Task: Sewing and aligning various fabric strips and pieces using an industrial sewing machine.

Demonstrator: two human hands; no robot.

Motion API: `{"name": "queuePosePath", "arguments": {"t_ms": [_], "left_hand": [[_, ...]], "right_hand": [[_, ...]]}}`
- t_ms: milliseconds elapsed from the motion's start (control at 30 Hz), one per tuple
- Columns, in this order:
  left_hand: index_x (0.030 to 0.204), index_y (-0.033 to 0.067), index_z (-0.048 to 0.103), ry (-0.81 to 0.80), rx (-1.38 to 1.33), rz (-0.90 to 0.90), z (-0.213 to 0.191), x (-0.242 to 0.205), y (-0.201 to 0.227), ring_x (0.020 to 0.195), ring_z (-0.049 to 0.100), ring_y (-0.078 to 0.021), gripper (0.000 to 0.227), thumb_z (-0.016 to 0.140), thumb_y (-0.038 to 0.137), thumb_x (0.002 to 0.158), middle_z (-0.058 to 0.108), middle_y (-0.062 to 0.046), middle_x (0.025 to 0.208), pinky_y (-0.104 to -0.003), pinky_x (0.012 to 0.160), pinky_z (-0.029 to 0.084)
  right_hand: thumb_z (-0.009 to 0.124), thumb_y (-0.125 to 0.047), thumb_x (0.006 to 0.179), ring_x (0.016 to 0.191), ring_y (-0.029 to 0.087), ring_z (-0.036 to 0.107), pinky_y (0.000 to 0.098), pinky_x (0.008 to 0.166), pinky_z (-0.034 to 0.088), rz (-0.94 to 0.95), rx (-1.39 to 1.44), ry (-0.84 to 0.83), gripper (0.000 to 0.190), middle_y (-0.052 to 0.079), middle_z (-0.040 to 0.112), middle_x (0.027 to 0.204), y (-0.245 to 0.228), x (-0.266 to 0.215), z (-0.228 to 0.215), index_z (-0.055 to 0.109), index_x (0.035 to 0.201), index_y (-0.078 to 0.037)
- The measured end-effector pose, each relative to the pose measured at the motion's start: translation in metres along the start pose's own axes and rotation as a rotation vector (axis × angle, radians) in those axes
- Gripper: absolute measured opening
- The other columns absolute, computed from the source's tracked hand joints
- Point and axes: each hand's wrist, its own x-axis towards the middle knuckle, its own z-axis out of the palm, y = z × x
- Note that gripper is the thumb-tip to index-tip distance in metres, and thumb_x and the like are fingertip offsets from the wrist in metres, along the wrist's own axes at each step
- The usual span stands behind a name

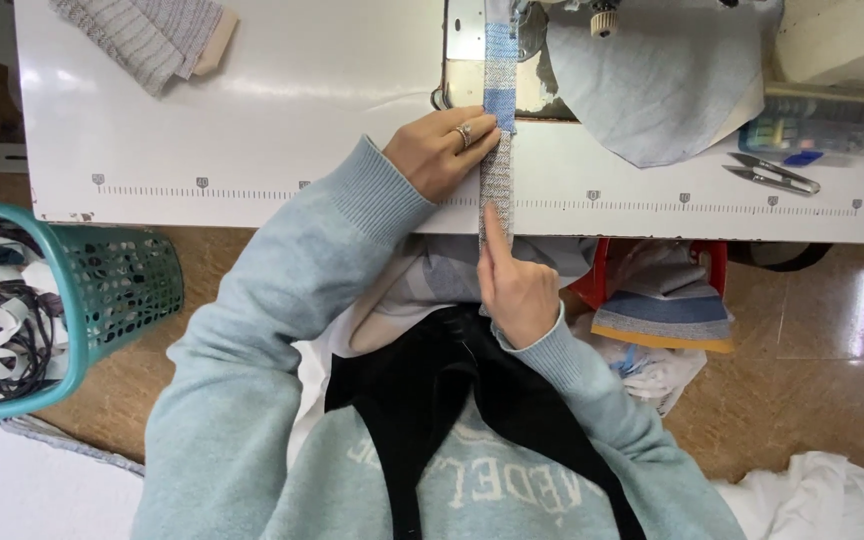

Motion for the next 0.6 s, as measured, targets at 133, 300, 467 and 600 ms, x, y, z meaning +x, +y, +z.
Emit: {"name": "queuePosePath", "arguments": {"t_ms": [133,300,467,600], "left_hand": [[0.138,0.0123,0.061,-0.015,0.042,0.029,-0.002,-0.001,-0.003,0.134,0.052,-0.0167,0.029,0.058,0.017,0.110,0.062,-0.002,0.136,-0.033,0.116,0.041],[0.138,0.0130,0.061,0.034,-0.056,0.004,0.002,0.006,0.000,0.136,0.050,-0.0176,0.028,0.053,0.018,0.112,0.060,-0.001,0.139,-0.031,0.113,0.044],[0.140,0.0156,0.059,-0.007,-0.024,0.017,-0.007,0.007,0.000,0.139,0.048,-0.0173,0.029,0.050,0.021,0.113,0.059,0.000,0.141,-0.031,0.115,0.043],[0.138,0.0149,0.060,-0.005,-0.023,0.014,-0.006,0.008,0.000,0.138,0.049,-0.0170,0.028,0.051,0.022,0.113,0.060,0.001,0.141,-0.033,0.115,0.043]], "right_hand": [[0.051,-0.014,0.102,0.033,0.030,0.056,0.0372,0.040,0.044,0.017,0.041,0.008,0.055,0.008,0.053,0.039,-0.003,0.002,-0.003,0.049,0.156,-0.010],[0.051,-0.007,0.103,0.043,0.034,0.063,0.0323,0.043,0.042,0.126,0.299,0.081,0.055,0.015,0.059,0.047,-0.001,-0.004,0.002,0.049,0.157,-0.012],[0.049,-0.003,0.102,0.036,0.018,0.049,0.0269,0.042,0.037,0.213,0.516,0.128,0.054,0.006,0.051,0.039,0.002,-0.008,0.003,0.053,0.155,-0.012],[0.050,-0.003,0.102,0.035,0.016,0.046,0.0261,0.041,0.035,0.213,0.550,0.097,0.052,0.006,0.050,0.038,0.011,-0.011,0.014,0.056,0.153,-0.012]]}}
